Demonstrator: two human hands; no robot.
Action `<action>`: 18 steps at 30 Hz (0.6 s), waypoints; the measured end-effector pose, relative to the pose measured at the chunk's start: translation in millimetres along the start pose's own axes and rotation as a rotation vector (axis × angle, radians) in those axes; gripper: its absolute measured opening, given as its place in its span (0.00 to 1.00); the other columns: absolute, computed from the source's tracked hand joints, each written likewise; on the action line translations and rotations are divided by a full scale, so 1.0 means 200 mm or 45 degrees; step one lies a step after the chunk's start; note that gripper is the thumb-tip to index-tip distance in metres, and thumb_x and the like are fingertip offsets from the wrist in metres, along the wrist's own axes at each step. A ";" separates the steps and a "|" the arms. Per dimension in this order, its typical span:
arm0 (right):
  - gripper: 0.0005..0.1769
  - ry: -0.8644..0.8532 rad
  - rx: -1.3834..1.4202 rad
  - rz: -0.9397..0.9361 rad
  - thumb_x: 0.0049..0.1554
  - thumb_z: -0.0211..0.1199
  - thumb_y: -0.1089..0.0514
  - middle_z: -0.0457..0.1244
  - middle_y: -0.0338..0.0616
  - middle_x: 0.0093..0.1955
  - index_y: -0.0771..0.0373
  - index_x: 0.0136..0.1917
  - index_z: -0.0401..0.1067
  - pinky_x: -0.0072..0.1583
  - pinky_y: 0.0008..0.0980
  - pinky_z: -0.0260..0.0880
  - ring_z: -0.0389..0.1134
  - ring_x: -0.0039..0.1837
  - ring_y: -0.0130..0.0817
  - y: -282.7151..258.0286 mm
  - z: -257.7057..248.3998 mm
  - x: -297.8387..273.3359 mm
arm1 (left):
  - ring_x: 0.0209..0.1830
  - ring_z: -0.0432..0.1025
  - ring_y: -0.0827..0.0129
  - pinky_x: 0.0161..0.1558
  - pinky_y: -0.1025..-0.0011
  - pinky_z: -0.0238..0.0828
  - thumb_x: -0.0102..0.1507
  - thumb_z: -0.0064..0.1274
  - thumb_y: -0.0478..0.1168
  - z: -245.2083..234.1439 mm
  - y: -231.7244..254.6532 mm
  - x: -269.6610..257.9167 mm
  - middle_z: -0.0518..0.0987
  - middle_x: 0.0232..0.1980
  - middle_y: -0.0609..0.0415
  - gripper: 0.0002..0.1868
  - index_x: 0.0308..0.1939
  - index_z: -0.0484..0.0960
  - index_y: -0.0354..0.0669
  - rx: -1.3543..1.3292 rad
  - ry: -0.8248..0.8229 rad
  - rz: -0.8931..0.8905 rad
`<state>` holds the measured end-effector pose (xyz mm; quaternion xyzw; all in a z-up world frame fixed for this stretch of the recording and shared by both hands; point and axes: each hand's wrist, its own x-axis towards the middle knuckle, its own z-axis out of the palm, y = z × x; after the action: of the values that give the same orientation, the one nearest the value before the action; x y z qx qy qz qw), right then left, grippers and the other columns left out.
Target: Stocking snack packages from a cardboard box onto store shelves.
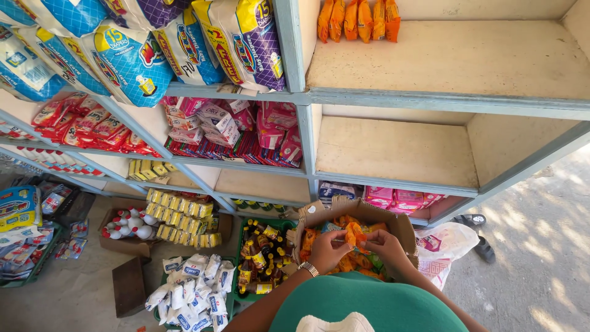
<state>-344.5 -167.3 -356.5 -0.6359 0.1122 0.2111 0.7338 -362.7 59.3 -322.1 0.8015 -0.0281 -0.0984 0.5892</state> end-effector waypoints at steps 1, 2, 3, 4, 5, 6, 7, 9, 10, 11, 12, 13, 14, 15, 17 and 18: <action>0.15 0.010 -0.016 0.006 0.51 0.71 0.65 0.71 0.50 0.47 0.71 0.51 0.72 0.54 0.31 0.72 0.72 0.49 0.32 -0.02 0.01 -0.01 | 0.46 0.82 0.70 0.47 0.70 0.82 0.59 0.66 0.45 0.00 0.01 -0.01 0.85 0.50 0.50 0.27 0.60 0.81 0.40 -0.014 -0.018 -0.027; 0.15 0.020 -0.033 0.012 0.51 0.71 0.65 0.71 0.50 0.47 0.71 0.51 0.73 0.54 0.31 0.73 0.72 0.49 0.32 -0.03 0.01 -0.02 | 0.46 0.82 0.70 0.48 0.70 0.82 0.59 0.66 0.45 0.00 0.02 -0.01 0.86 0.50 0.50 0.27 0.61 0.81 0.40 -0.027 -0.035 -0.054; 0.15 0.018 -0.033 0.012 0.51 0.71 0.65 0.71 0.50 0.47 0.71 0.51 0.73 0.54 0.31 0.73 0.72 0.49 0.32 -0.04 0.02 -0.03 | 0.46 0.82 0.70 0.48 0.70 0.82 0.59 0.66 0.45 0.00 0.02 -0.01 0.86 0.50 0.50 0.27 0.61 0.81 0.40 -0.027 -0.033 -0.054; 0.15 0.028 -0.063 0.004 0.51 0.71 0.65 0.71 0.50 0.47 0.71 0.51 0.73 0.54 0.31 0.73 0.72 0.49 0.32 -0.04 0.02 -0.03 | 0.46 0.82 0.70 0.48 0.71 0.82 0.59 0.66 0.44 -0.01 0.02 -0.02 0.86 0.49 0.50 0.28 0.61 0.80 0.39 -0.067 -0.034 -0.054; 0.15 0.038 -0.094 -0.007 0.51 0.71 0.64 0.71 0.50 0.47 0.71 0.51 0.73 0.54 0.31 0.72 0.72 0.49 0.32 -0.05 0.02 -0.03 | 0.46 0.82 0.71 0.48 0.71 0.82 0.59 0.66 0.43 -0.01 0.02 -0.01 0.86 0.49 0.50 0.28 0.61 0.79 0.38 -0.106 -0.035 -0.050; 0.15 0.037 -0.095 -0.010 0.51 0.71 0.64 0.71 0.50 0.47 0.71 0.51 0.73 0.54 0.31 0.72 0.72 0.49 0.32 -0.04 0.01 -0.02 | 0.46 0.82 0.71 0.48 0.71 0.82 0.59 0.66 0.43 -0.01 0.01 0.00 0.86 0.49 0.50 0.28 0.61 0.79 0.38 -0.106 -0.033 -0.047; 0.15 0.035 -0.092 -0.030 0.52 0.72 0.64 0.71 0.49 0.47 0.70 0.51 0.73 0.54 0.31 0.72 0.72 0.49 0.31 -0.04 0.01 -0.01 | 0.46 0.82 0.70 0.48 0.71 0.82 0.59 0.67 0.43 0.00 0.00 0.00 0.86 0.49 0.49 0.28 0.61 0.80 0.37 -0.095 -0.024 -0.037; 0.15 0.035 -0.089 -0.047 0.52 0.72 0.64 0.71 0.49 0.46 0.70 0.51 0.73 0.54 0.31 0.72 0.72 0.49 0.31 -0.02 0.01 -0.02 | 0.46 0.83 0.70 0.48 0.71 0.82 0.59 0.67 0.42 0.00 0.01 -0.01 0.86 0.49 0.48 0.27 0.60 0.81 0.35 -0.084 -0.017 -0.028; 0.14 0.031 -0.083 -0.064 0.52 0.72 0.64 0.71 0.49 0.47 0.70 0.51 0.73 0.54 0.31 0.73 0.72 0.49 0.31 -0.02 0.01 -0.02 | 0.46 0.82 0.70 0.48 0.71 0.82 0.59 0.67 0.41 0.00 0.02 -0.02 0.86 0.50 0.49 0.27 0.60 0.81 0.35 -0.121 -0.021 -0.025; 0.14 0.026 -0.078 -0.084 0.52 0.72 0.64 0.71 0.49 0.47 0.70 0.50 0.73 0.54 0.31 0.73 0.72 0.50 0.31 -0.02 0.01 -0.02 | 0.47 0.82 0.70 0.48 0.71 0.82 0.59 0.67 0.40 -0.01 0.04 -0.02 0.85 0.50 0.50 0.27 0.60 0.80 0.35 -0.156 -0.023 -0.018; 0.14 0.026 -0.077 -0.086 0.52 0.72 0.64 0.71 0.49 0.47 0.70 0.50 0.73 0.54 0.31 0.73 0.72 0.50 0.31 -0.04 0.02 -0.03 | 0.47 0.82 0.70 0.48 0.71 0.82 0.59 0.67 0.40 0.00 0.05 -0.02 0.85 0.50 0.50 0.27 0.60 0.80 0.35 -0.155 -0.023 -0.016; 0.14 0.021 -0.092 -0.128 0.52 0.71 0.64 0.71 0.50 0.50 0.70 0.50 0.74 0.55 0.32 0.74 0.72 0.50 0.31 -0.06 0.02 -0.04 | 0.46 0.82 0.70 0.48 0.71 0.83 0.59 0.66 0.40 0.00 0.06 -0.02 0.85 0.50 0.49 0.27 0.61 0.80 0.36 -0.165 -0.024 -0.051; 0.14 0.016 -0.107 -0.171 0.52 0.71 0.64 0.71 0.51 0.52 0.70 0.50 0.74 0.56 0.32 0.74 0.72 0.51 0.30 -0.08 0.03 -0.05 | 0.46 0.82 0.70 0.48 0.72 0.83 0.59 0.66 0.39 0.00 0.07 -0.02 0.85 0.49 0.48 0.27 0.62 0.79 0.36 -0.176 -0.025 -0.086; 0.14 0.015 -0.107 -0.174 0.52 0.71 0.64 0.71 0.51 0.52 0.70 0.50 0.74 0.56 0.32 0.74 0.72 0.51 0.30 -0.10 0.03 -0.05 | 0.46 0.82 0.70 0.48 0.72 0.83 0.59 0.66 0.39 0.00 0.08 -0.02 0.85 0.49 0.48 0.27 0.62 0.79 0.36 -0.175 -0.023 -0.084; 0.13 -0.008 -0.075 -0.260 0.53 0.70 0.65 0.69 0.51 0.61 0.71 0.50 0.73 0.58 0.33 0.75 0.72 0.55 0.29 -0.15 0.04 -0.07 | 0.48 0.82 0.70 0.50 0.72 0.82 0.60 0.65 0.39 0.00 0.09 -0.02 0.82 0.54 0.49 0.26 0.61 0.79 0.35 -0.187 0.031 0.056; 0.13 -0.007 -0.074 -0.265 0.53 0.70 0.65 0.69 0.51 0.61 0.71 0.50 0.73 0.58 0.33 0.75 0.72 0.55 0.29 -0.17 0.05 -0.08 | 0.48 0.82 0.70 0.50 0.72 0.82 0.60 0.65 0.39 -0.01 0.13 -0.02 0.82 0.54 0.49 0.26 0.61 0.79 0.35 -0.185 0.030 0.060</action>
<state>-343.4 -164.3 -318.1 -0.6647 0.0373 0.1388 0.7332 -363.9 54.3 -295.6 0.7567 -0.0328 -0.0768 0.6484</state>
